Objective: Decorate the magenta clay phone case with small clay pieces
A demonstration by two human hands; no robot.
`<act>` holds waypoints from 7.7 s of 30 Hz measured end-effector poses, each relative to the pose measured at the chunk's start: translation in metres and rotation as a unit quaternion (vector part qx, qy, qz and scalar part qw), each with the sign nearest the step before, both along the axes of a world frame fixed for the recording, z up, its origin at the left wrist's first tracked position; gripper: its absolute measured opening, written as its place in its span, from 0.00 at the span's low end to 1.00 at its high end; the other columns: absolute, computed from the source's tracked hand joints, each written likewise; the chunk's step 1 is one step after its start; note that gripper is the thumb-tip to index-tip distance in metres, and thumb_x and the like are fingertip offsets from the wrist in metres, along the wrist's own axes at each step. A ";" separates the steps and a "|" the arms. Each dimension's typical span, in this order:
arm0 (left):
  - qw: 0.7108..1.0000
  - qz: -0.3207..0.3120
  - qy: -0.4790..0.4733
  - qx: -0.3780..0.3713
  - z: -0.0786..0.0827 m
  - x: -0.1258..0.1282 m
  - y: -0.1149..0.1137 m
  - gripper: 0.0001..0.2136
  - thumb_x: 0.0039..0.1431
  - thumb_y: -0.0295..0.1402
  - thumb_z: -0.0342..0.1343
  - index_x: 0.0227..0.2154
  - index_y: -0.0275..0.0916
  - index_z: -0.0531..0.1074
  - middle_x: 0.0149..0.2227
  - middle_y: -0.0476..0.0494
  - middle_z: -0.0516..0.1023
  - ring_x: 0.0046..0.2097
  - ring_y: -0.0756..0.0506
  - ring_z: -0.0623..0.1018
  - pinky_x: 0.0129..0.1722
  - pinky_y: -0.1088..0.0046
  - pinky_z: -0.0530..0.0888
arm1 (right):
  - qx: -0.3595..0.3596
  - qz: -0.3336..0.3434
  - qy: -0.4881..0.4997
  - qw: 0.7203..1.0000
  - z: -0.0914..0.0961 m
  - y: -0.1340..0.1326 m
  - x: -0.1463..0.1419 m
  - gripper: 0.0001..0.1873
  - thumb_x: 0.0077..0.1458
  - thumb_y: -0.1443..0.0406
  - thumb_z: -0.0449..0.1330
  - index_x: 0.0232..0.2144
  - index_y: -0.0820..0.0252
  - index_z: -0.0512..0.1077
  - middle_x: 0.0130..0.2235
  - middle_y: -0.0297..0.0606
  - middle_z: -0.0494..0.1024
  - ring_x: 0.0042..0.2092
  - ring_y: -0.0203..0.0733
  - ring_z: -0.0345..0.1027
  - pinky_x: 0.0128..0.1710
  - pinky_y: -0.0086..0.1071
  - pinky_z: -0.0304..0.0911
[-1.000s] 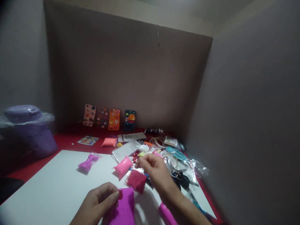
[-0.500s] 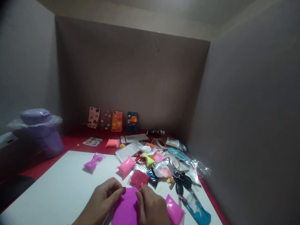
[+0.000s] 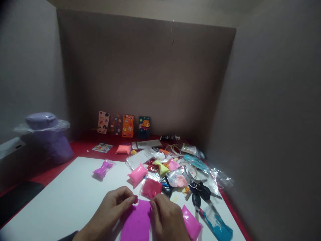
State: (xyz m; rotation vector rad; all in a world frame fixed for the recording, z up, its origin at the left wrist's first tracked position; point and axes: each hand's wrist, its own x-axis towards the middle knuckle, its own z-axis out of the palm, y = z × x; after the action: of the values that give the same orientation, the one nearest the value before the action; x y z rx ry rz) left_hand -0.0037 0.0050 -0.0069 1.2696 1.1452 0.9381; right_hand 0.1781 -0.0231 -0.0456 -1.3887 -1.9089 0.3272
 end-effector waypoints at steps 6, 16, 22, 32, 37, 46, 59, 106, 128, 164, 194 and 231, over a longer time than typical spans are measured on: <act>0.999 -0.016 0.024 -0.017 0.010 0.003 -0.003 0.12 0.53 0.38 0.55 0.21 0.35 0.66 0.20 0.51 0.65 0.23 0.51 0.64 0.22 0.76 0.61 | -0.038 -0.015 0.039 0.998 0.008 -0.003 -0.001 0.16 0.64 0.61 0.47 0.24 0.57 0.62 0.26 0.36 0.70 0.26 0.38 0.64 0.26 0.29 0.56; 0.999 -0.029 -0.002 -0.026 0.006 0.004 -0.005 0.14 0.53 0.41 0.56 0.21 0.35 0.66 0.18 0.54 0.64 0.19 0.53 0.63 0.18 0.78 0.60 | -0.036 -0.011 0.052 0.998 0.010 -0.003 0.001 0.15 0.63 0.61 0.49 0.24 0.57 0.63 0.24 0.35 0.70 0.25 0.38 0.63 0.24 0.29 0.54; 1.000 -0.014 0.015 0.012 0.002 0.000 -0.002 0.15 0.56 0.41 0.55 0.22 0.35 0.66 0.16 0.55 0.64 0.17 0.55 0.60 0.17 0.80 0.56 | -0.034 -0.029 0.070 0.997 0.014 -0.006 0.000 0.15 0.62 0.62 0.50 0.23 0.57 0.64 0.24 0.35 0.70 0.26 0.39 0.63 0.25 0.29 0.55; 0.998 -0.057 -0.010 0.013 0.011 0.000 -0.006 0.13 0.56 0.39 0.55 0.25 0.33 0.71 0.22 0.50 0.69 0.25 0.51 0.68 0.25 0.77 0.64 | 0.015 0.079 0.085 0.993 0.019 -0.008 0.002 0.09 0.62 0.67 0.50 0.31 0.58 0.69 0.28 0.37 0.71 0.29 0.39 0.64 0.30 0.31 0.59; 0.995 -0.088 0.017 0.049 0.005 0.001 -0.012 0.13 0.58 0.39 0.54 0.25 0.33 0.71 0.24 0.48 0.69 0.27 0.51 0.67 0.27 0.77 0.64 | -0.009 0.086 0.126 0.988 0.025 -0.011 -0.003 0.07 0.60 0.66 0.53 0.39 0.59 0.69 0.35 0.40 0.74 0.34 0.40 0.68 0.32 0.31 0.62; 0.988 -0.118 0.017 0.095 -0.002 0.002 -0.015 0.10 0.59 0.36 0.53 0.29 0.34 0.73 0.25 0.47 0.71 0.28 0.51 0.68 0.28 0.76 0.64 | -0.022 0.097 0.186 0.978 0.025 -0.017 -0.009 0.06 0.60 0.68 0.53 0.36 0.60 0.70 0.33 0.38 0.73 0.33 0.39 0.69 0.32 0.30 0.63; 0.985 -0.107 0.021 0.132 0.000 -0.003 -0.014 0.11 0.59 0.37 0.53 0.27 0.34 0.69 0.25 0.48 0.69 0.29 0.50 0.66 0.29 0.75 0.64 | -0.010 0.051 0.219 0.974 0.032 -0.009 -0.031 0.11 0.59 0.64 0.54 0.25 0.60 0.68 0.27 0.35 0.70 0.29 0.37 0.65 0.29 0.28 0.60; 0.987 -0.113 0.011 0.117 0.007 -0.003 -0.013 0.12 0.57 0.38 0.55 0.24 0.34 0.71 0.23 0.48 0.68 0.27 0.50 0.66 0.26 0.76 0.64 | -0.042 0.080 0.182 0.979 0.026 -0.013 -0.016 0.08 0.59 0.66 0.54 0.28 0.61 0.68 0.27 0.34 0.72 0.29 0.35 0.64 0.29 0.26 0.59; 0.991 -0.117 -0.006 0.067 0.006 -0.001 -0.013 0.12 0.52 0.39 0.60 0.24 0.34 0.70 0.23 0.48 0.70 0.27 0.50 0.68 0.26 0.76 0.64 | -0.048 0.088 0.167 0.981 0.027 -0.015 -0.016 0.07 0.58 0.67 0.55 0.28 0.61 0.70 0.26 0.34 0.72 0.27 0.35 0.63 0.27 0.27 0.58; 0.994 -0.092 -0.023 0.047 0.007 0.000 -0.012 0.10 0.51 0.36 0.59 0.23 0.33 0.71 0.22 0.48 0.70 0.27 0.50 0.67 0.27 0.76 0.63 | -0.022 0.102 0.152 0.983 0.026 -0.013 -0.016 0.05 0.58 0.68 0.54 0.30 0.61 0.69 0.27 0.35 0.71 0.28 0.35 0.64 0.28 0.28 0.57; 0.993 -0.109 -0.035 0.034 0.003 0.000 -0.013 0.07 0.53 0.33 0.58 0.26 0.33 0.71 0.23 0.50 0.70 0.26 0.53 0.67 0.25 0.78 0.63 | -0.068 0.100 0.186 0.975 0.030 -0.015 -0.014 0.10 0.60 0.63 0.53 0.30 0.62 0.68 0.27 0.36 0.71 0.26 0.35 0.62 0.25 0.28 0.57; 0.989 -0.142 -0.032 0.022 0.006 0.000 -0.015 0.09 0.54 0.35 0.56 0.24 0.34 0.68 0.21 0.49 0.71 0.22 0.53 0.67 0.22 0.78 0.63 | -0.107 0.101 0.190 0.971 0.032 -0.014 -0.013 0.13 0.61 0.61 0.52 0.27 0.62 0.66 0.25 0.34 0.69 0.26 0.34 0.61 0.24 0.26 0.59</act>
State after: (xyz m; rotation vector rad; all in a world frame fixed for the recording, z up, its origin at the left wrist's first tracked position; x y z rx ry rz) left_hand -0.0037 -0.0102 -0.0009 1.3858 0.8700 0.7875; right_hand 0.1656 -0.0373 -0.0132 -1.1610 -1.7297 0.8569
